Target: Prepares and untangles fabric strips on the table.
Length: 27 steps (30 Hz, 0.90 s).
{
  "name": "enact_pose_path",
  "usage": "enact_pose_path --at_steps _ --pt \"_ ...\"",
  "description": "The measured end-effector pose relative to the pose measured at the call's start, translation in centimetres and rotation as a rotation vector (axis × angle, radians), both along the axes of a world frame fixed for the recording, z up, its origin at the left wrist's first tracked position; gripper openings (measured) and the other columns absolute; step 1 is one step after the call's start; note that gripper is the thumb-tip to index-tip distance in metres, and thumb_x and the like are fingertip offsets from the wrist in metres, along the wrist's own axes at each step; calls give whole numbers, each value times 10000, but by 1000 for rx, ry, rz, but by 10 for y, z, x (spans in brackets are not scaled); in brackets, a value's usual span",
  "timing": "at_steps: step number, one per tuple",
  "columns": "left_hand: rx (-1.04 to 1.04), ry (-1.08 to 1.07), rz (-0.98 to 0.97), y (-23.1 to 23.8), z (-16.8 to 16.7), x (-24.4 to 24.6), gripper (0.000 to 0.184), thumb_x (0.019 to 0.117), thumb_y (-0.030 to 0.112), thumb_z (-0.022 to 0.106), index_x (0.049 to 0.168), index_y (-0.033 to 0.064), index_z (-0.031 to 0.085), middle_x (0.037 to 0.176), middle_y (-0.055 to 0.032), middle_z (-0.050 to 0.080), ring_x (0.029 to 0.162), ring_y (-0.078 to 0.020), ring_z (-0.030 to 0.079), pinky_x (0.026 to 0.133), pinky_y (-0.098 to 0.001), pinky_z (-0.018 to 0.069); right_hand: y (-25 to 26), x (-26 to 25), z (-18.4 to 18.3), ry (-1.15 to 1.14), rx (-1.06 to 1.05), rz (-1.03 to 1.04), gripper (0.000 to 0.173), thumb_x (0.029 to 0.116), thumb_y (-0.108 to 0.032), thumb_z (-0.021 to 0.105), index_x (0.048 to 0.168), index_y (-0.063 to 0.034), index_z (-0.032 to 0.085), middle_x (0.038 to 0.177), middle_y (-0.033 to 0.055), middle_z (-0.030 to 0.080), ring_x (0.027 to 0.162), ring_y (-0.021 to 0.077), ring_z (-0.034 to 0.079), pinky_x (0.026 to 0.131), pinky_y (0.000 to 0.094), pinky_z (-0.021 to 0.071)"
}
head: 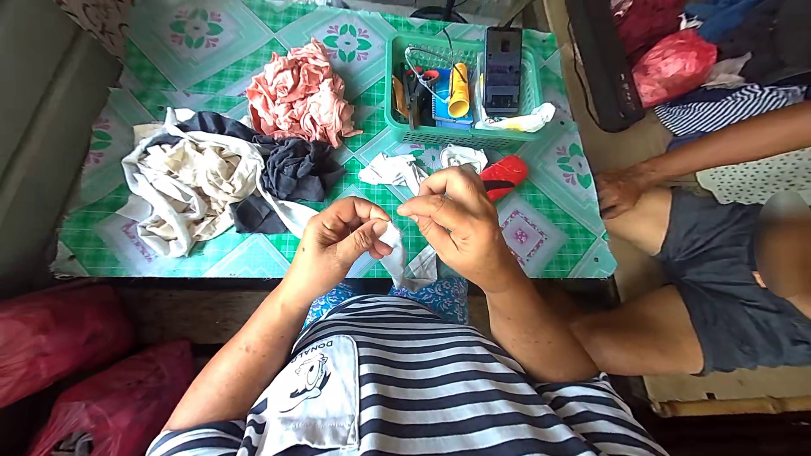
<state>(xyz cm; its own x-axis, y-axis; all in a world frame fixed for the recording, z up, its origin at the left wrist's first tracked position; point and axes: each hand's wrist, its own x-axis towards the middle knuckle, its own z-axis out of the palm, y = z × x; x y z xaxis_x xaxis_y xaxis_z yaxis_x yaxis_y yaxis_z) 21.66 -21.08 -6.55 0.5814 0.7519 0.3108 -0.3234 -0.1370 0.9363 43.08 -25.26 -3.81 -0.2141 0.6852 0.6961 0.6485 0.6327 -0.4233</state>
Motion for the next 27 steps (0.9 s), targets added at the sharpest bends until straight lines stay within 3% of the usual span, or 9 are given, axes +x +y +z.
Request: enact_pose_path --at_steps 17,27 --pt "-21 13 -22 -3 -1 -2 70 1028 123 604 1068 103 658 851 20 732 739 -81 722 717 -255 627 -4 -2 -2 -13 -1 31 146 956 -64 646 980 -100 785 942 73 615 959 193 572 891 372 447" --pt "-59 10 -26 -5 -5 -1 100 1030 187 615 1083 147 690 901 33 745 771 -80 729 746 -264 630 -3 -6 -12 115 -45 86 125 929 -41 657 966 -60 776 953 75 660 975 177 615 899 335 511"
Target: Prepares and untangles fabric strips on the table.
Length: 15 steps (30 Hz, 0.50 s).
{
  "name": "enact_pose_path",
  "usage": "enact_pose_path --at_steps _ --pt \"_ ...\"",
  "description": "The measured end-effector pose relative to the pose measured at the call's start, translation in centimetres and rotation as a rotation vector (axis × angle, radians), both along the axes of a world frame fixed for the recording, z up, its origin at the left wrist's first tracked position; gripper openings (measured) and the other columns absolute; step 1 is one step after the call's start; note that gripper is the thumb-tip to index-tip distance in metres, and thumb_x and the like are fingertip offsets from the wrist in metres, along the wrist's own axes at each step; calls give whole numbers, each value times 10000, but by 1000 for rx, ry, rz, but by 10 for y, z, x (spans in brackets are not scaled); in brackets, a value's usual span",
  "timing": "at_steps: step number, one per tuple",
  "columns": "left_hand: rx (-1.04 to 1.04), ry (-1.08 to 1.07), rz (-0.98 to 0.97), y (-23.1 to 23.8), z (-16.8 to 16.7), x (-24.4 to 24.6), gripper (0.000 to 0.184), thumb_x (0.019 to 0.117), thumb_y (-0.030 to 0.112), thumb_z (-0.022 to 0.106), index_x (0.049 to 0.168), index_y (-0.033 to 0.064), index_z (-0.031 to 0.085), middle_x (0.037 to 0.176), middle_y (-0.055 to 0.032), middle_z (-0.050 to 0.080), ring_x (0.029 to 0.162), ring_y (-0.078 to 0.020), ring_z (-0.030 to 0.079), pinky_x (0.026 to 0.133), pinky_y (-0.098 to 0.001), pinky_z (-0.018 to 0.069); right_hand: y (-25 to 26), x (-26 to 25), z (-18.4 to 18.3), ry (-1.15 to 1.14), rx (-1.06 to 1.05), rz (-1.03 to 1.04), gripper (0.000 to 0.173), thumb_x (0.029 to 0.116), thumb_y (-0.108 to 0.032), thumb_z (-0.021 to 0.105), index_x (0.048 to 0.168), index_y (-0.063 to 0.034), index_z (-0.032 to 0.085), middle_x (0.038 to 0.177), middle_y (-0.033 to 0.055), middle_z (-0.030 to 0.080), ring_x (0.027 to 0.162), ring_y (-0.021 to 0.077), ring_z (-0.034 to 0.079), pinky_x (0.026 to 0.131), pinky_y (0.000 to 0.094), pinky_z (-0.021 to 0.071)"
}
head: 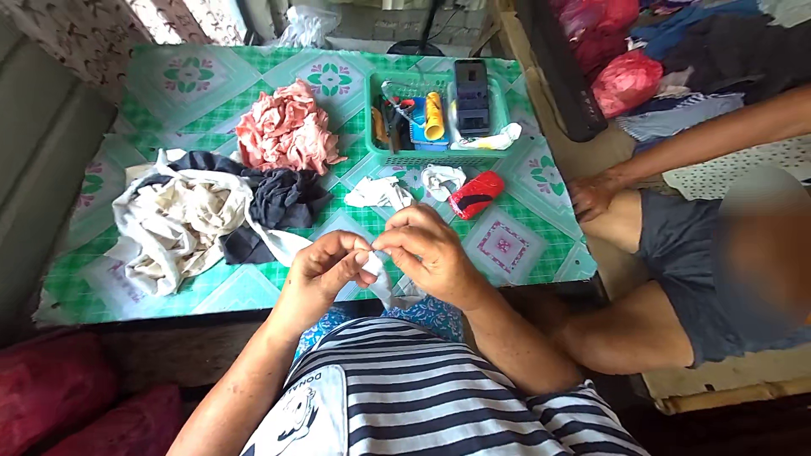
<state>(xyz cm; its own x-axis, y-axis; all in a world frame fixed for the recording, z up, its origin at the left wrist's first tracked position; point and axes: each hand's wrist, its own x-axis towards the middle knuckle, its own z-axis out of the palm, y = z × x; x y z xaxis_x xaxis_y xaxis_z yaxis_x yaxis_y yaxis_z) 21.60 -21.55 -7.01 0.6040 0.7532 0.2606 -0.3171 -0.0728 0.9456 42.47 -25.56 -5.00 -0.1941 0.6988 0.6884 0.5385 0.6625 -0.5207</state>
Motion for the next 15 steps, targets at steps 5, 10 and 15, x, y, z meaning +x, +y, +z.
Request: enact_pose_path --at_steps 5,10,15 --pt "-10 -64 -12 2 -7 4 150 987 231 690 1109 154 729 958 25 755 797 -89 732 748 -272 634 0 1 -2 20 -13 -2 138 935 -24 650 956 -51 783 947 92 702 953 195 645 896 368 522" --pt "-3 -80 15 2 -11 4 139 974 253 704 1091 191 747 932 35 758 754 -70 725 702 -237 626 2 -5 -6 79 -41 43 152 951 -8 622 977 -22 771 953 129 714 961 230 666 912 389 525" --pt "-23 -50 32 6 -19 10 125 965 232 705 1076 261 755 917 68 762 733 -46 714 671 -226 615 2 -11 -10 132 -24 74 194 920 17 607 1042 40 756 959 169 727 972 292 684 924 444 525"
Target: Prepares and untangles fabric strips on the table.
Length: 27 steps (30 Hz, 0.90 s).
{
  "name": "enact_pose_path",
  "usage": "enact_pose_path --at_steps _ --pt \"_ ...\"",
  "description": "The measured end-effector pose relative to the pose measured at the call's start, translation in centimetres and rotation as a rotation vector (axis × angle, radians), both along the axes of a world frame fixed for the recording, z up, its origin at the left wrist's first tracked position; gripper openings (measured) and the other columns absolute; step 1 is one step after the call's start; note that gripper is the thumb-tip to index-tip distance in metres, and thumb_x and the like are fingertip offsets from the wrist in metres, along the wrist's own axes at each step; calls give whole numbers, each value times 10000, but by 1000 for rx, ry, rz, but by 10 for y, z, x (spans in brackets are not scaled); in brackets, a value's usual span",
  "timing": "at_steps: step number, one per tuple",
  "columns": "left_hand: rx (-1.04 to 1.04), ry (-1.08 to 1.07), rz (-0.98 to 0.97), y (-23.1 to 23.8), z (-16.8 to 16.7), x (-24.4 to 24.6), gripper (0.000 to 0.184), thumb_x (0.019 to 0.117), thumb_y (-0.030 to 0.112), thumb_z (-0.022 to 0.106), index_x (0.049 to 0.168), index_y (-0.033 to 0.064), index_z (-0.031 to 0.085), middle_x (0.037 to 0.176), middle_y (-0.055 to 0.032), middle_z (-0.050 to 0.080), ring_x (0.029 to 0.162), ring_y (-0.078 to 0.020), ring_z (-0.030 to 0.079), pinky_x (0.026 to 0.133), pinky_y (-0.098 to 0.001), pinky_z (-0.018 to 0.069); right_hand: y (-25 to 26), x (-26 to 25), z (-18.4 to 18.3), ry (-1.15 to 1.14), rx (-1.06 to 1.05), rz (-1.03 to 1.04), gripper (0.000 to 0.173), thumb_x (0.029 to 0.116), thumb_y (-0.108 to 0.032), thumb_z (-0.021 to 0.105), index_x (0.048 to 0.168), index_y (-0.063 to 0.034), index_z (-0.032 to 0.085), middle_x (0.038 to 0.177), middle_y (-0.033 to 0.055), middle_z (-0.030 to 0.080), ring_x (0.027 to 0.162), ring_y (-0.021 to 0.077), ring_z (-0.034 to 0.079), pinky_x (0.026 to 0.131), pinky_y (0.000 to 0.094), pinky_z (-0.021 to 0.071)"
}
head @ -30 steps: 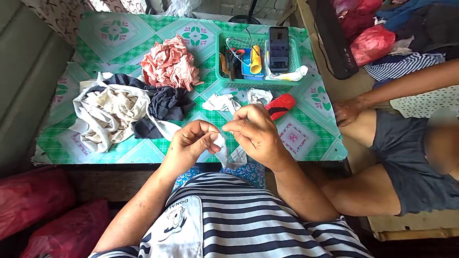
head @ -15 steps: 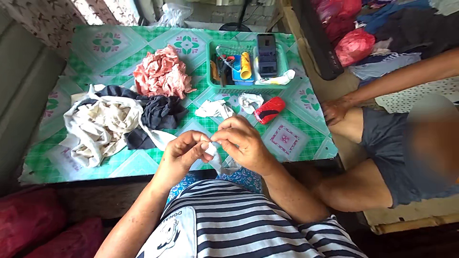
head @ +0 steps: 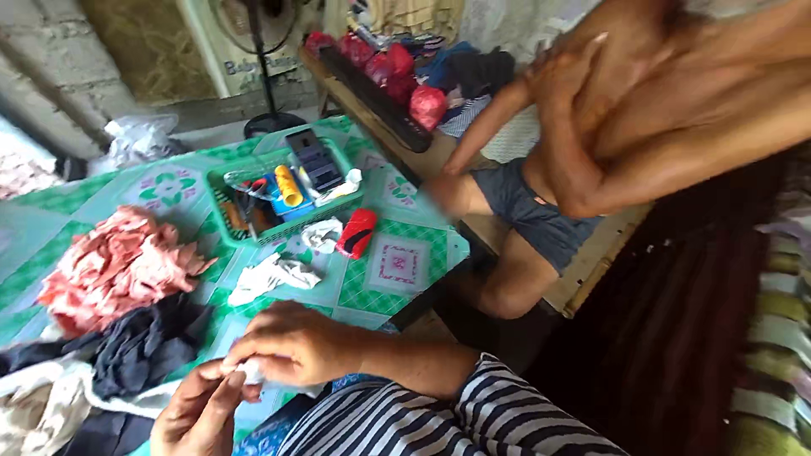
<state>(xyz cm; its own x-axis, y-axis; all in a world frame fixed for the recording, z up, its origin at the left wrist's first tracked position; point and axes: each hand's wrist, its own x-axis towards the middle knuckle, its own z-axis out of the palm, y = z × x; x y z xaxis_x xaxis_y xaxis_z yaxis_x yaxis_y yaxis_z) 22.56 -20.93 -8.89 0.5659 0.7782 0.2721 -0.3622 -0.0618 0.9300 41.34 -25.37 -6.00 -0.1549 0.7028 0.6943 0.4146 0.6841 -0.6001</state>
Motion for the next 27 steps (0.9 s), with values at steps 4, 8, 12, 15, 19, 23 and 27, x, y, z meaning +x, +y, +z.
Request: enact_pose_path --at_steps 4,8,12,15,19,23,27 --pt "9 24 0 4 -2 1 140 968 220 701 1081 286 748 927 91 766 752 -23 713 677 -209 609 -1 -2 -5 -117 5 -63 191 950 -91 653 1073 -45 791 939 159 698 927 300 660 864 459 508" --pt "45 65 30 3 -8 1 184 959 163 693 1077 298 734 918 111 762 739 -15 709 663 -202 607 0 -6 -13 -93 32 -82 171 969 -100 652 1028 -59 806 959 185 671 913 310 643 831 455 505" --pt "12 97 51 1 -6 -1 219 964 108 650 1036 303 720 897 125 757 729 -7 703 660 -200 601 1 -8 -8 133 115 6 153 958 6 612 976 57 756 1026 210 727 1016 305 680 945 417 508" --pt "-16 104 44 1 -3 -4 169 974 143 654 1024 280 740 874 113 749 702 -13 698 647 -202 605 0 -4 0 170 77 -2 159 976 18 572 984 103 707 898 192 720 878 274 694 874 413 527" --pt "-19 107 8 3 -2 -7 159 979 152 657 1029 278 739 872 107 748 703 -8 691 644 -191 594 -4 3 -5 -108 -120 -8 292 909 -96 700 1143 79 690 931 185 700 886 310 676 872 490 519" --pt "5 166 34 1 2 -9 214 960 84 632 1018 270 721 878 133 738 696 1 682 627 -189 591 -5 1 -14 -315 -122 -94 226 890 -161 747 1071 -27 765 942 139 721 931 301 687 902 488 496" --pt "23 215 47 1 6 -12 249 948 37 610 1009 258 707 870 145 736 692 7 680 629 -188 592 -4 2 -15 -346 -64 -88 124 925 -129 693 961 -46 777 884 111 720 884 278 687 892 472 488"
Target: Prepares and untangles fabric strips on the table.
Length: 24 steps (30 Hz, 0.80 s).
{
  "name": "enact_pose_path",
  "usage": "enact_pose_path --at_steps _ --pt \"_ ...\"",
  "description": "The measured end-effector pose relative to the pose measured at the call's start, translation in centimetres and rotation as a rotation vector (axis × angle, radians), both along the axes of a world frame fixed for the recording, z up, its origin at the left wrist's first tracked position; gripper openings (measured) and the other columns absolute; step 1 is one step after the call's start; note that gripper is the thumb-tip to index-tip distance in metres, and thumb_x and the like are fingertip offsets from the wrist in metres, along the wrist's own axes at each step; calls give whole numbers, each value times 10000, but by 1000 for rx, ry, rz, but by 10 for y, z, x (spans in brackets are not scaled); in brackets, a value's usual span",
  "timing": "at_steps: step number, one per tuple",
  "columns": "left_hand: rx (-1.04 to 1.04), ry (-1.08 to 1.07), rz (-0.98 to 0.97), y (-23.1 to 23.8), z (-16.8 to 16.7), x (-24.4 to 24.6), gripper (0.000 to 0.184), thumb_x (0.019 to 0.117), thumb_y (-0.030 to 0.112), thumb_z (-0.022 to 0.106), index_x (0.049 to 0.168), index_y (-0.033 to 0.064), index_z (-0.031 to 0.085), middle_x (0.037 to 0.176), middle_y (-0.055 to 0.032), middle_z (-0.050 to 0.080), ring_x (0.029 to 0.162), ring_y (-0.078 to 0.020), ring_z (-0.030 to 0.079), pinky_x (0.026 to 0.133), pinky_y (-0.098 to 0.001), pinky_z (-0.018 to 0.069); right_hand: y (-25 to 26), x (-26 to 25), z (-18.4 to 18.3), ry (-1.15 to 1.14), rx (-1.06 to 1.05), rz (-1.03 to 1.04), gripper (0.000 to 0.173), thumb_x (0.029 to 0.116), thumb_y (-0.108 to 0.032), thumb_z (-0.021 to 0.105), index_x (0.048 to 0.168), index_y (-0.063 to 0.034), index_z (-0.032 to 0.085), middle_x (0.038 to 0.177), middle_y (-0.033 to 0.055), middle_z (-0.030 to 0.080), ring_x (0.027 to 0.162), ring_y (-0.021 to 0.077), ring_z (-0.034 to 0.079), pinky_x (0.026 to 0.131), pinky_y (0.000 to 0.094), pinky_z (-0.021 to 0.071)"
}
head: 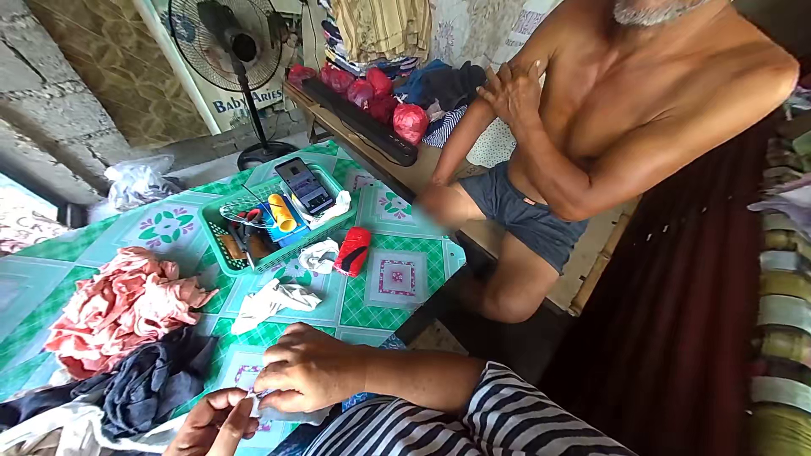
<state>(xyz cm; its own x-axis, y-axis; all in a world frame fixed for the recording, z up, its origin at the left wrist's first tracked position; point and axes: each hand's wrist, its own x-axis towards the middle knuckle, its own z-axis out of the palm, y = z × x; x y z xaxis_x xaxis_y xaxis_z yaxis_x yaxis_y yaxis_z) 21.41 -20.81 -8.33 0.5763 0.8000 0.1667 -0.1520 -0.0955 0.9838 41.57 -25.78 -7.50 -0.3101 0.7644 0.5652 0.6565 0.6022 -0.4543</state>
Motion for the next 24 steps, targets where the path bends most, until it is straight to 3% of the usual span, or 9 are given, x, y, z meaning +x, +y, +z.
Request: enact_pose_path --at_steps 8,15,24 --pt "5 52 -48 1 -1 -2 224 955 50 616 1012 250 700 859 149 729 689 7 676 629 -191 590 0 3 1 -47 78 -52 127 923 -117 652 906 -67 768 842 102 689 851 278 667 884 465 472" --pt "-30 0 -111 4 -5 -2 137 984 157 671 1045 264 731 906 129 744 720 -2 689 646 -190 595 0 5 0 -89 160 -77 144 921 -123 625 883 -85 759 798 102 641 818 284 637 858 460 466" --pt "-61 -9 -84 3 -7 -1 167 967 117 651 981 263 731 838 135 723 664 20 656 602 -169 570 1 1 -2 -49 171 -60 149 937 -110 623 894 -64 758 808 125 639 818 296 639 810 433 498"
